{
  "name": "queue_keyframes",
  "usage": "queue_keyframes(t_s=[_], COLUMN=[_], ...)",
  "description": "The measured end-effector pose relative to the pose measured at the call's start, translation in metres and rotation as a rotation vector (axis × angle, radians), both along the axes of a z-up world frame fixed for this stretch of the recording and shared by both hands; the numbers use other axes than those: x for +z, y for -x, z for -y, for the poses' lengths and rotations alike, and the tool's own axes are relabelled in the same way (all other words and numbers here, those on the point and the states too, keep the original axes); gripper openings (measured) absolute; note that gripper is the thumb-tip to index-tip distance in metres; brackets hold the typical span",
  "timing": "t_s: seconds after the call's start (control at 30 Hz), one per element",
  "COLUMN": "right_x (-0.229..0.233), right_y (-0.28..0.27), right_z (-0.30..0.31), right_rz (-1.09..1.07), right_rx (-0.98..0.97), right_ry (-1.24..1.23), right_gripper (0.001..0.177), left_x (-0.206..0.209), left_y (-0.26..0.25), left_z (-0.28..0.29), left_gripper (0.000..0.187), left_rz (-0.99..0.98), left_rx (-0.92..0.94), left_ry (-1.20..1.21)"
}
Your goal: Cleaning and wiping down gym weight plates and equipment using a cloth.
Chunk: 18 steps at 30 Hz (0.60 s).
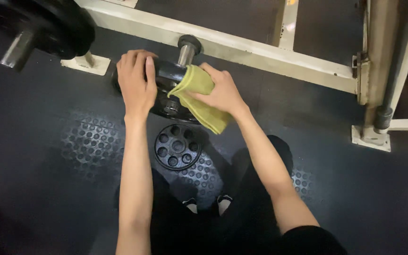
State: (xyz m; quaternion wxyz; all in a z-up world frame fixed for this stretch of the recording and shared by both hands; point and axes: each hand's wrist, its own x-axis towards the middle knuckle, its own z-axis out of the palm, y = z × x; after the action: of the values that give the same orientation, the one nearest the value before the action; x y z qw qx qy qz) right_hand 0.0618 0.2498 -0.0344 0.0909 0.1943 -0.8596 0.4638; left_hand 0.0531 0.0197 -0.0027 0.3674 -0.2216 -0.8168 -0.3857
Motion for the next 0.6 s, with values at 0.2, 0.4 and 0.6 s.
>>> queue_keyframes(t_s=[0.2,0.4,0.6], right_x=[-0.017,-0.077,-0.041], right_y=[-0.030,-0.036,-0.030], right_z=[-0.009,-0.031,-0.014], right_rz=[-0.133,-0.189,-0.323], right_rx=[-0.077,-0.043,-0.172], right_ry=[0.097,0.207,-0.018], right_gripper=[0.048,0.050,0.060], left_x=[-0.009,-0.008,0.005], left_y=[0.005,0.004,-0.005], left_z=[0.006,0.003,-0.016], left_gripper=[0.022,0.032,0.021], left_rz=[0.030,0.078,-0.034], left_rx=[0.048,0.005,0.014], left_ry=[0.145,0.221,0.245])
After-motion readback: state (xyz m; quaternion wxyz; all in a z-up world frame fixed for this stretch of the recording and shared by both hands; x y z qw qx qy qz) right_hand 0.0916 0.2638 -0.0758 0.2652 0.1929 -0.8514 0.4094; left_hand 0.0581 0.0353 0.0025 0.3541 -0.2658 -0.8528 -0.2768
